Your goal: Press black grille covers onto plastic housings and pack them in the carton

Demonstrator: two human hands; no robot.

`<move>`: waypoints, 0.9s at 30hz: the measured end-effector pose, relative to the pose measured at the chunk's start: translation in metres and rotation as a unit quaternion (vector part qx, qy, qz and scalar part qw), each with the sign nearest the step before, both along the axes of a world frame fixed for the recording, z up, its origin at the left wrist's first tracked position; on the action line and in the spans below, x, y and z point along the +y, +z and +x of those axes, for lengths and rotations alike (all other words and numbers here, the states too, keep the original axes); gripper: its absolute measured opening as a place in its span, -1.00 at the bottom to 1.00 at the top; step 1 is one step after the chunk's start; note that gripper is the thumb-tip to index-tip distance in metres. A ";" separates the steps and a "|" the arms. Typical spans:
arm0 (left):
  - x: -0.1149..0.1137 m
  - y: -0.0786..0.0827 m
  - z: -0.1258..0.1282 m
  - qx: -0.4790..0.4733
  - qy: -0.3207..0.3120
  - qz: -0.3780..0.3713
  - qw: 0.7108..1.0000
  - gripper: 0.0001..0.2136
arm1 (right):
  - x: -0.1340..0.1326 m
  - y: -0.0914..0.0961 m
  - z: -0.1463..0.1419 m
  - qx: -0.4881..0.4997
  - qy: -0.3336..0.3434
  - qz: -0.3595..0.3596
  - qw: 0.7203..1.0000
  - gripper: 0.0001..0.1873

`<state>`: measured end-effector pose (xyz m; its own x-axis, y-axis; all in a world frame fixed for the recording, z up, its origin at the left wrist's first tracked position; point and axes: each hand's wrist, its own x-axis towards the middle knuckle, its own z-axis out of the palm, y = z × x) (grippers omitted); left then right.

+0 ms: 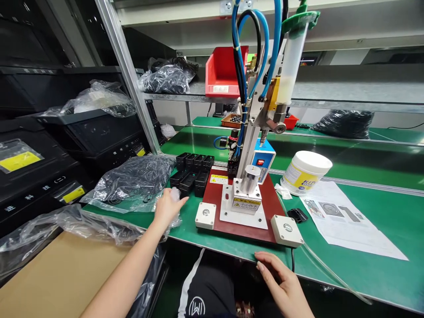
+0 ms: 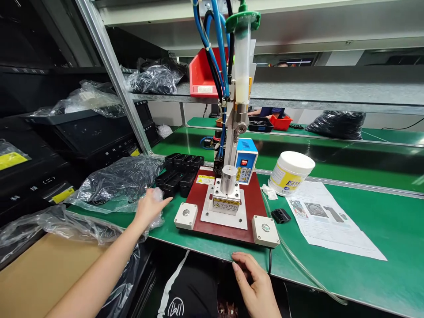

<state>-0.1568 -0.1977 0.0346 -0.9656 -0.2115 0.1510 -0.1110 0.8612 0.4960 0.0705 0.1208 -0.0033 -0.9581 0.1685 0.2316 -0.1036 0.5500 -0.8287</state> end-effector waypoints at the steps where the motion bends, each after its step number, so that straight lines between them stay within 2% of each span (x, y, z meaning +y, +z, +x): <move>1: 0.004 -0.003 0.000 -0.005 -0.008 -0.010 1.000 -0.46 | -0.001 0.000 0.000 -0.001 0.005 0.002 1.000 -0.72; 3: 0.012 -0.007 -0.008 -0.013 -0.019 -0.023 0.999 -0.58 | -0.004 0.002 -0.001 0.005 0.010 0.008 1.000 -0.73; 7: 0.025 -0.008 -0.028 -0.006 -0.048 -0.012 0.999 -0.70 | -0.006 0.005 0.002 0.028 0.007 0.022 0.999 -0.74; 10: 0.029 -0.005 -0.027 0.012 -0.086 0.015 0.996 -0.77 | -0.003 0.004 0.006 0.030 0.007 0.023 0.999 -0.73; 12: 0.024 -0.003 -0.020 0.037 -0.075 0.033 0.996 -0.77 | 0.000 0.001 0.009 0.026 0.002 0.020 0.999 -0.73; 14: 0.013 0.000 -0.014 0.066 -0.021 0.047 0.997 -0.70 | 0.002 -0.002 0.011 0.020 -0.003 0.016 1.000 -0.72; 16: -0.001 0.002 -0.016 0.076 0.036 0.058 0.995 -0.55 | 0.003 -0.004 0.010 0.011 0.000 0.016 1.000 -0.72; 19: -0.016 0.002 -0.030 0.037 0.035 0.087 0.995 -0.34 | -0.002 -0.003 0.006 0.004 0.017 0.013 1.000 -0.73; 24: -0.009 -0.003 -0.055 -0.017 -0.022 0.125 0.992 -0.68 | -0.013 0.003 -0.001 0.008 0.035 0.008 0.999 -0.72; 27: 0.000 -0.005 -0.058 -0.014 -0.022 0.136 0.990 -0.73 | -0.009 0.001 0.000 -0.005 0.054 0.012 0.998 -0.71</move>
<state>-0.2151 -0.1981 0.0298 -0.9780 -0.1974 0.0678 -0.0924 0.7009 0.7073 0.0702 0.1113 -0.0027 -0.9729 0.0579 0.2240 -0.1549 0.5560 -0.8166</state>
